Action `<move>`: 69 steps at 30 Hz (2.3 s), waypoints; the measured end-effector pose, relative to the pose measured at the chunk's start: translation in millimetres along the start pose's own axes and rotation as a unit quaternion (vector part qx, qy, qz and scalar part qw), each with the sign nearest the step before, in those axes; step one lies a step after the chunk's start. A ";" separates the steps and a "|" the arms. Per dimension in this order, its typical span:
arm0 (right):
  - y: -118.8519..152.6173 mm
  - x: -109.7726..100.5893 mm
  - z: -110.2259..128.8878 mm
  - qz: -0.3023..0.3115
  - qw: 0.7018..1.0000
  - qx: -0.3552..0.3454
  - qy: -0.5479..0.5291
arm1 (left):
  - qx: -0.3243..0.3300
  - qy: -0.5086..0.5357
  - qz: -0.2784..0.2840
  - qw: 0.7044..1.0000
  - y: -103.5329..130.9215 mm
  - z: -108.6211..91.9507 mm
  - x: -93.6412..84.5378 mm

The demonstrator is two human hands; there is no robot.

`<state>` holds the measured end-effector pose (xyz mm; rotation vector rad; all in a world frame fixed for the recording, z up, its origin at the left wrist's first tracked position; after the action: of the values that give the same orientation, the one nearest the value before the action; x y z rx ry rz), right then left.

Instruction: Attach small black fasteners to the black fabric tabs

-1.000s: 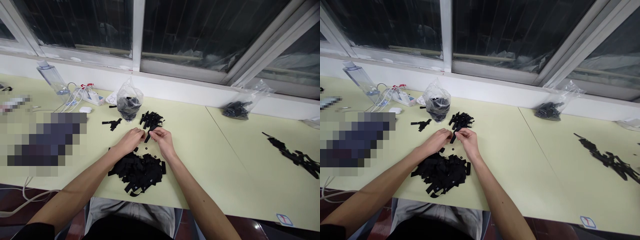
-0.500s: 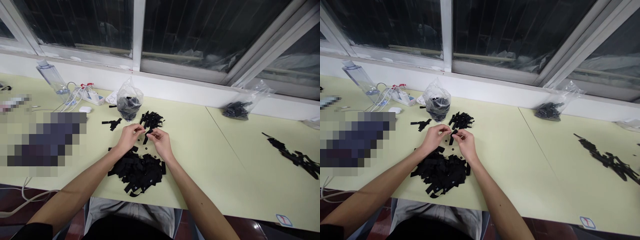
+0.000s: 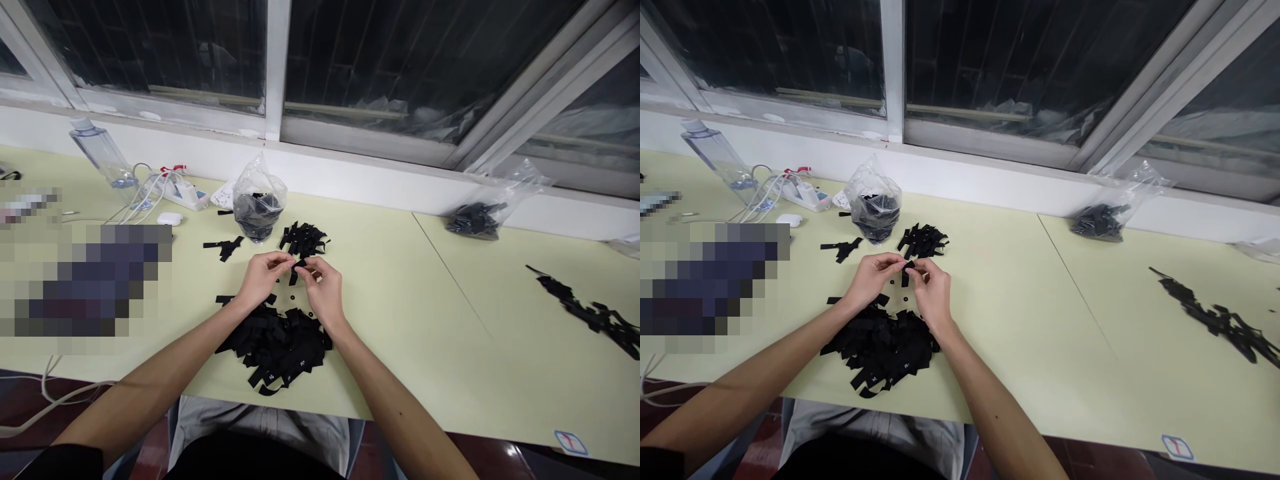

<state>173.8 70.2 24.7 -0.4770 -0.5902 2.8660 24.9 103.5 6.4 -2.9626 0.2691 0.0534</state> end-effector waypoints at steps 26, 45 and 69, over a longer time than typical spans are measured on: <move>-1.1 -1.8 1.6 -0.002 1.000 0.006 0.029 | 0.033 -0.134 0.024 0.990 2.2 -5.7 4.9; 2.8 -7.5 13.8 -0.031 0.997 -0.065 0.024 | -0.060 0.084 0.057 0.993 -0.8 6.3 7.5; -3.3 -8.5 7.5 -0.015 1.000 0.002 -0.003 | -0.020 0.046 0.044 0.998 -0.4 -5.4 4.3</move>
<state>179.5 68.5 34.9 -0.4545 -0.5861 2.8413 29.4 102.2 11.6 -2.9952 0.4145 -0.0685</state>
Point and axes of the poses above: each hand's wrist, its own y-axis away from the middle knuckle, its own x-axis out of the palm, z = x × y, the point moved 10 cm from there along -y, towards the middle knuckle, and after that the axes turned 4 degrees about -x, right-handed, at the moved point
